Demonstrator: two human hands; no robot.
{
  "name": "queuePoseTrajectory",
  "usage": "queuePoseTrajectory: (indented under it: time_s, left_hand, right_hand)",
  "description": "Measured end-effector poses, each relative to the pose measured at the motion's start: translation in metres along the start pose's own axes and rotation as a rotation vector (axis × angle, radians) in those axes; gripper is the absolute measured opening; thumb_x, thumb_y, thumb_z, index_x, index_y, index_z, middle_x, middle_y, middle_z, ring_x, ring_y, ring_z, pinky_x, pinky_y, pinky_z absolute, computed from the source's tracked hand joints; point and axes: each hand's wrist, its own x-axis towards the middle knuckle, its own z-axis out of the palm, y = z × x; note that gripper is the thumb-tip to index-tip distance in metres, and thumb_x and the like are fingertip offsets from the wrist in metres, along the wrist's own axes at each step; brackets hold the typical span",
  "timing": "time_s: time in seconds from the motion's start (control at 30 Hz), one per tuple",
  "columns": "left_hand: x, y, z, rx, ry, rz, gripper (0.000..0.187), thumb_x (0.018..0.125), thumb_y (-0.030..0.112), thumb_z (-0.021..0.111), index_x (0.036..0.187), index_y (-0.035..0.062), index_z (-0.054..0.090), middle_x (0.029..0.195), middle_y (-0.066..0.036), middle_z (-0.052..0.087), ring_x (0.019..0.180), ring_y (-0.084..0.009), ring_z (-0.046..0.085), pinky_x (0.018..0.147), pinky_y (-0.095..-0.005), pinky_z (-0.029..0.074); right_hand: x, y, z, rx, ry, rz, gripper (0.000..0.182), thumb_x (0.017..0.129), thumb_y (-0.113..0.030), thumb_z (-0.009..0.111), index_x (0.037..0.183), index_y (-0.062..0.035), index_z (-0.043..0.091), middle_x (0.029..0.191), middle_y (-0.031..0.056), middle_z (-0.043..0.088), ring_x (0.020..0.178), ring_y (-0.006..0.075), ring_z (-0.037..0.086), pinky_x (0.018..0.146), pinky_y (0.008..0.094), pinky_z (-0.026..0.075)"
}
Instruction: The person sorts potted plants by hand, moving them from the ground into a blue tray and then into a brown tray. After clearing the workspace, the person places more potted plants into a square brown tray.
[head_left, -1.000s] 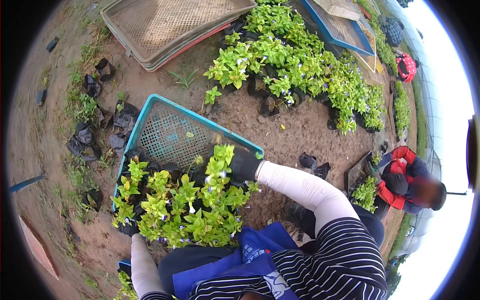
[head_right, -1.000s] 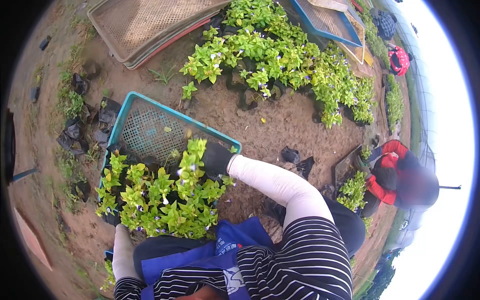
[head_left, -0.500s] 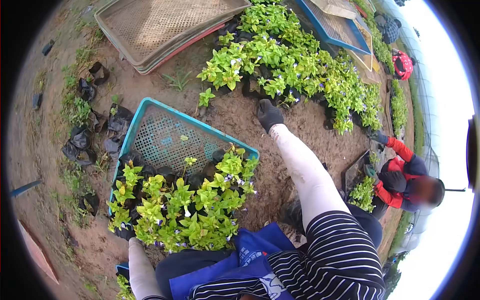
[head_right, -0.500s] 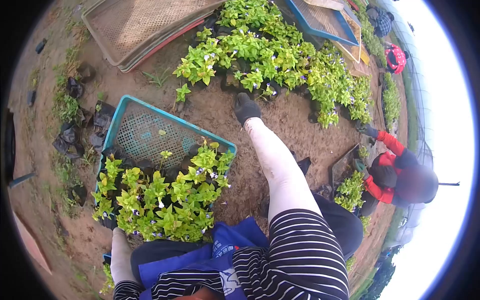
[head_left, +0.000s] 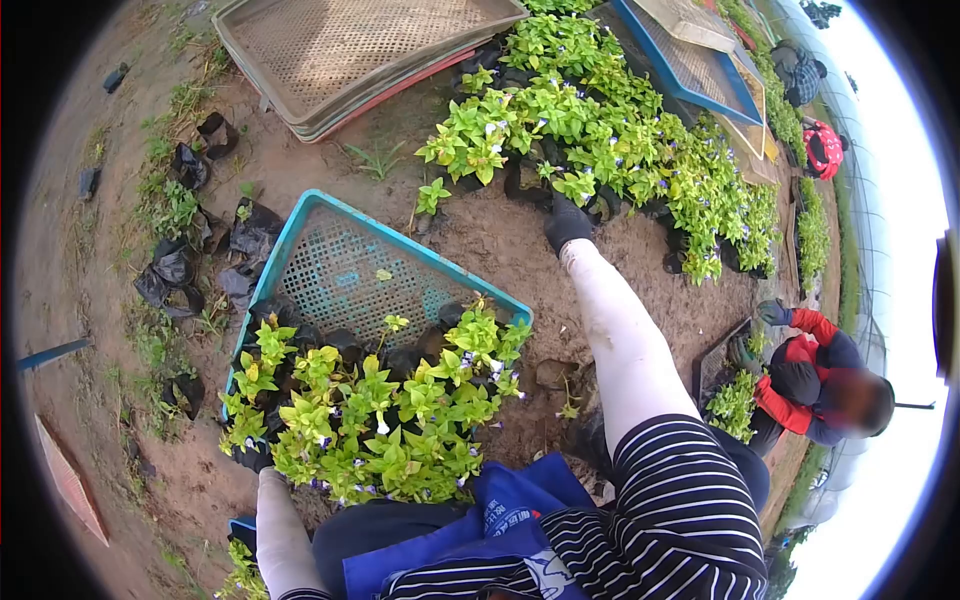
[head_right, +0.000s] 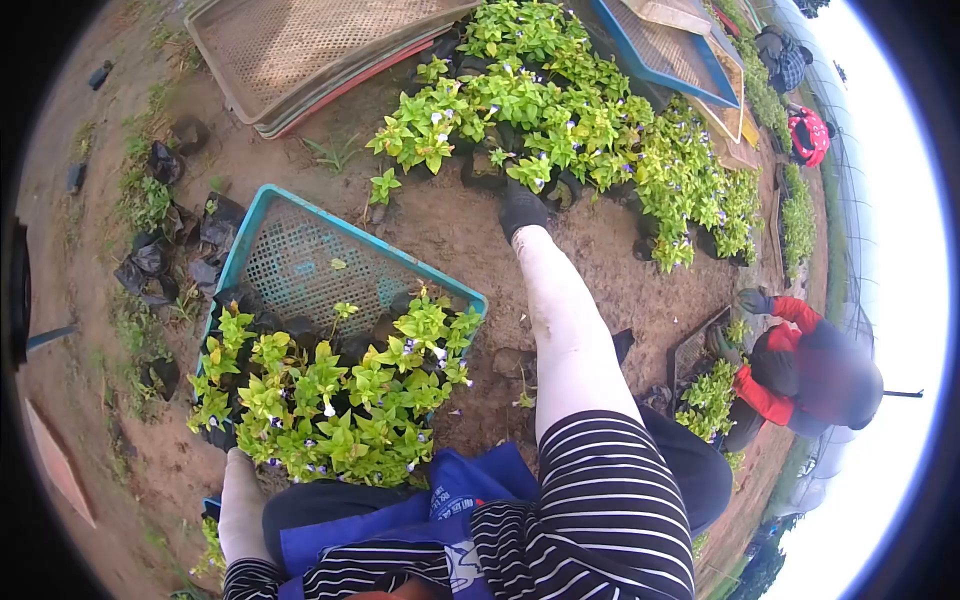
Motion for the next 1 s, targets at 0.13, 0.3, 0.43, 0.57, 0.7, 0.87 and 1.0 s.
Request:
queuePoseTrajectory:
  time_s: [0.13, 0.3, 0.43, 0.57, 0.7, 0.87, 1.0]
  left_hand:
    - [-0.006, 0.000, 0.004, -0.019, 0.006, -0.015, 0.025, 0.075, 0.020, 0.065, 0.090, 0.0003, 0.064, 0.096, -0.018, 0.062, 0.094, -0.0357, 0.055, 0.087, -0.0428, 0.041]
    - [-0.005, -0.001, 0.006, -0.050, 0.043, -0.002, 0.026, 0.075, 0.020, 0.066, 0.091, -0.0004, 0.064, 0.096, -0.019, 0.062, 0.095, -0.0359, 0.055, 0.088, -0.0425, 0.041]
    - [-0.009, -0.009, 0.013, -0.104, 0.093, 0.004, 0.027, 0.075, 0.020, 0.067, 0.092, -0.0010, 0.063, 0.097, -0.020, 0.062, 0.096, -0.0360, 0.055, 0.089, -0.0424, 0.041]
    - [-0.021, -0.012, 0.019, -0.113, 0.160, 0.023, 0.025, 0.075, 0.021, 0.065, 0.090, 0.0010, 0.064, 0.095, -0.018, 0.062, 0.094, -0.0356, 0.055, 0.088, -0.0429, 0.041]
    - [-0.013, -0.011, 0.014, -0.082, 0.124, 0.072, 0.023, 0.073, 0.024, 0.062, 0.087, 0.0055, 0.066, 0.090, -0.015, 0.064, 0.090, -0.0344, 0.057, 0.085, -0.0438, 0.042]
    - [-0.004, -0.003, 0.007, -0.019, -0.083, 0.022, 0.030, 0.069, 0.030, 0.062, 0.089, 0.0083, 0.067, 0.092, -0.012, 0.065, 0.090, -0.0322, 0.057, 0.083, -0.0428, 0.043]
    - [0.000, 0.003, -0.002, 0.091, -0.199, -0.030, 0.036, 0.071, 0.037, 0.061, 0.094, 0.0099, 0.066, 0.097, -0.009, 0.065, 0.093, -0.0300, 0.057, 0.083, -0.0410, 0.042]
  right_hand:
    - [-0.021, -0.043, -0.003, 0.408, 0.090, 0.026, 0.064, 0.074, -0.019, 0.059, 0.134, -0.0184, 0.037, 0.086, 0.0201, 0.064, 0.082, 0.0387, 0.061, 0.071, 0.0485, 0.048]
    - [-0.008, -0.134, 0.024, 0.410, 0.090, -0.011, 0.065, 0.073, -0.027, 0.062, 0.131, -0.0102, 0.038, 0.083, 0.0210, 0.063, 0.079, 0.0403, 0.060, 0.073, 0.0493, 0.047]
    - [0.021, -0.143, 0.045, 0.388, 0.092, -0.027, 0.036, 0.074, -0.030, 0.066, 0.097, -0.0028, 0.064, 0.085, 0.0229, 0.065, 0.079, 0.0381, 0.063, 0.071, 0.0454, 0.049]
    - [-0.002, -0.134, -0.003, 0.834, -0.024, -0.116, 0.024, 0.070, -0.023, 0.068, 0.081, -0.0020, 0.066, 0.063, 0.0147, 0.061, 0.065, 0.0335, 0.063, 0.059, 0.0432, 0.048]
    - [-0.059, -0.161, -0.073, 0.611, 0.219, -0.815, 0.032, 0.077, -0.018, 0.069, 0.104, -0.0027, 0.061, 0.099, 0.0122, 0.064, 0.090, 0.0275, 0.062, 0.078, 0.0375, 0.049]
    - [-0.116, -0.154, -0.027, 0.712, -0.570, -1.017, 0.030, 0.081, -0.017, 0.061, 0.110, -0.0090, 0.060, 0.115, 0.0100, 0.057, 0.109, 0.0288, 0.053, 0.097, 0.0401, 0.041]
    - [-0.109, -0.144, -0.068, 0.031, -0.865, -1.021, 0.018, 0.075, -0.019, 0.060, 0.091, -0.0114, 0.066, 0.096, 0.0108, 0.063, 0.090, 0.0248, 0.062, 0.082, 0.0401, 0.049]
